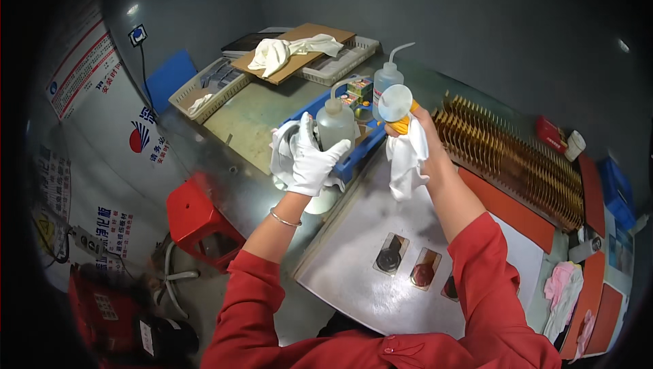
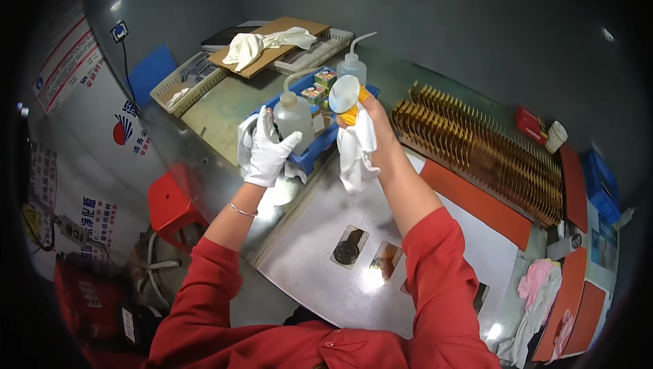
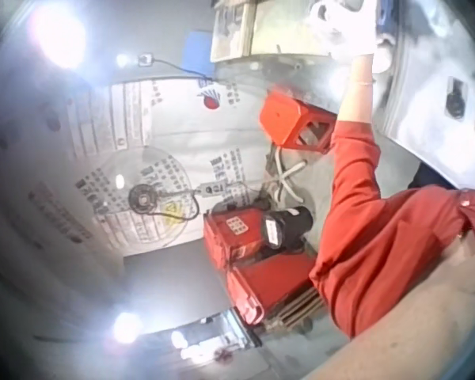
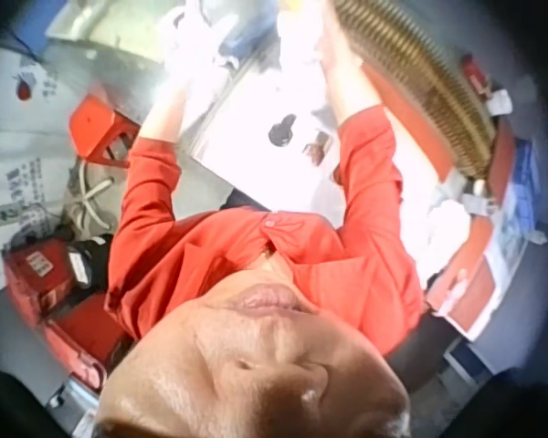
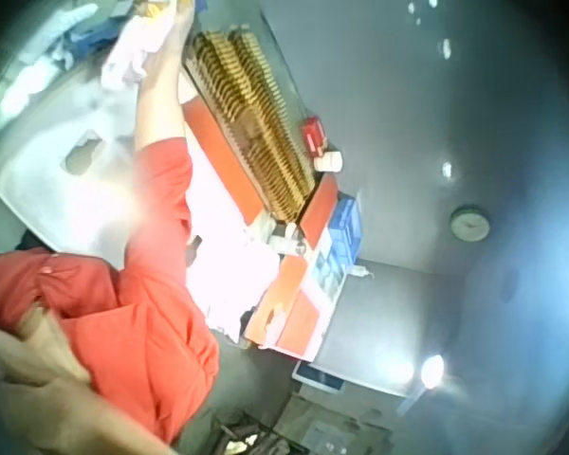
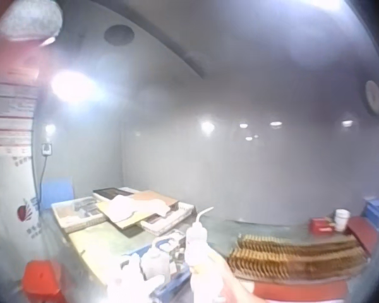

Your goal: The person cleans a series of small, dark metal parts arranged in a row on a white tray. Using a white cloth and a yellow sponge, they wipe each part individually, occasionally applying liquid from a squeeze bottle. The parts are handled one by one and placed back into their slots on the tray.

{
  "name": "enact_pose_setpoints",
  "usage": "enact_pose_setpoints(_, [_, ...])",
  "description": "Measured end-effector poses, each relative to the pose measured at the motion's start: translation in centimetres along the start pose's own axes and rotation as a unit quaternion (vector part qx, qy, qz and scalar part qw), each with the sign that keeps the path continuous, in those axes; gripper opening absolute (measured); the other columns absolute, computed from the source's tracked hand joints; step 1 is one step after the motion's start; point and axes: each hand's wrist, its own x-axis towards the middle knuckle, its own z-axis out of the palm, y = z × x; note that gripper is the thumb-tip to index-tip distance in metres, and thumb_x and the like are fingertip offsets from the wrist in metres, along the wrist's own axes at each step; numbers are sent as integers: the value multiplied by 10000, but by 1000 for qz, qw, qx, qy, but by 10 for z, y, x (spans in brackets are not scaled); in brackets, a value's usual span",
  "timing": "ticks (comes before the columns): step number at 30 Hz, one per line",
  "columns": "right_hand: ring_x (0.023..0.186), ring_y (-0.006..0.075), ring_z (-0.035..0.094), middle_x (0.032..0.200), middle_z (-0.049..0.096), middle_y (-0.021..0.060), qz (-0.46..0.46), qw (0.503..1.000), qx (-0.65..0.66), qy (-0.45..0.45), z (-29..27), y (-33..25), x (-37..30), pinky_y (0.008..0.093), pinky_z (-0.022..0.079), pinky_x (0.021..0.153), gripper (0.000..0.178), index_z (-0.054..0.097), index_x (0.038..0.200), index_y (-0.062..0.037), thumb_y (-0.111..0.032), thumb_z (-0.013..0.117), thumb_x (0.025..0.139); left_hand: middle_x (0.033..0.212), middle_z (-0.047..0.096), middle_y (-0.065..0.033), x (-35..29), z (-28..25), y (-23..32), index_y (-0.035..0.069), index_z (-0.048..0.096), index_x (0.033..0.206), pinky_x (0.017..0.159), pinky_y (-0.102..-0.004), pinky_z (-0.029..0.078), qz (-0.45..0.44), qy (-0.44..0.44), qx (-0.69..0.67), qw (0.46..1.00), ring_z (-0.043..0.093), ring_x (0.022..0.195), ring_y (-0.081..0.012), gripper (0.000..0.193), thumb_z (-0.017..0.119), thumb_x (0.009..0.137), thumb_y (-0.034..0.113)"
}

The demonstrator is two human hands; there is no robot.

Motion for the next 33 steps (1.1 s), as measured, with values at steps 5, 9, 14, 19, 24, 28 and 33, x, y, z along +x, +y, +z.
enact_pose_setpoints(5, [570, 165, 543, 828, 568, 72, 7, 999, -10, 52, -3, 9, 50, 265, 445, 446, 291, 511, 1045, -70, -296, 475, 865, 1173, 504, -128, 22, 3, -7, 7, 350, 1270, 918, -337, 406, -24, -44, 61, 997, 506, 1070, -224, 830, 800, 601, 204])
enact_pose_setpoints(9, [446, 167, 459, 731, 539, 71, -14, 996, -35, 85, 7, 11, 60, 253, 368, 352, 296, 518, 962, -56, -336, 474, 877, 1044, 563, -81, 26, 3, -17, 41, 470, 1126, 834, -328, 451, -19, -51, 26, 998, 557, 955, -202, 661, 800, 579, 214])
enact_pose_setpoints(14, [461, 164, 470, 754, 551, 75, -3, 999, -16, 51, -7, 9, 69, 252, 385, 365, 300, 522, 950, -49, -337, 480, 875, 1022, 572, -91, 26, 5, -17, 30, 485, 1097, 810, -337, 458, -11, -22, 95, 995, 564, 929, -213, 654, 812, 566, 225])
enact_pose_setpoints(19, [559, 150, 514, 803, 561, 65, -28, 997, 10, 69, 2, 11, 74, 236, 420, 424, 261, 533, 956, -43, -283, 528, 857, 1003, 583, -92, 28, 0, -17, 36, 499, 1077, 799, -338, 460, -26, -26, 75, 996, 569, 913, -215, 631, 815, 564, 223])
enact_pose_setpoints(24, [685, 179, 625, 880, 597, 99, -36, 999, 32, 11, -11, 10, 72, 265, 560, 525, 356, 524, 1062, -59, -333, 567, 838, 991, 595, -95, 27, 6, -18, 30, 512, 1059, 794, -335, 463, -27, -31, 68, 997, 578, 902, -210, 599, 812, 573, 211])
enact_pose_setpoints(28, [720, 186, 621, 880, 600, 110, -25, 998, 11, 56, -3, 2, 52, 295, 545, 645, 314, 534, 1062, -47, -289, 463, 875, 1017, 592, -91, 24, 5, -6, 25, 507, 1090, 795, -323, 463, -26, -59, 67, 996, 571, 899, -199, 587, 794, 609, 200])
enact_pose_setpoints(33, [585, 133, 579, 745, 591, 43, -50, 995, -7, 81, 34, -19, 4, 262, 502, 509, 252, 556, 955, -101, -267, 374, 900, 1032, 576, -132, 22, 11, -11, -5, 495, 1112, 813, -336, 454, -36, -63, 79, 994, 556, 921, -235, 610, 793, 625, 208])
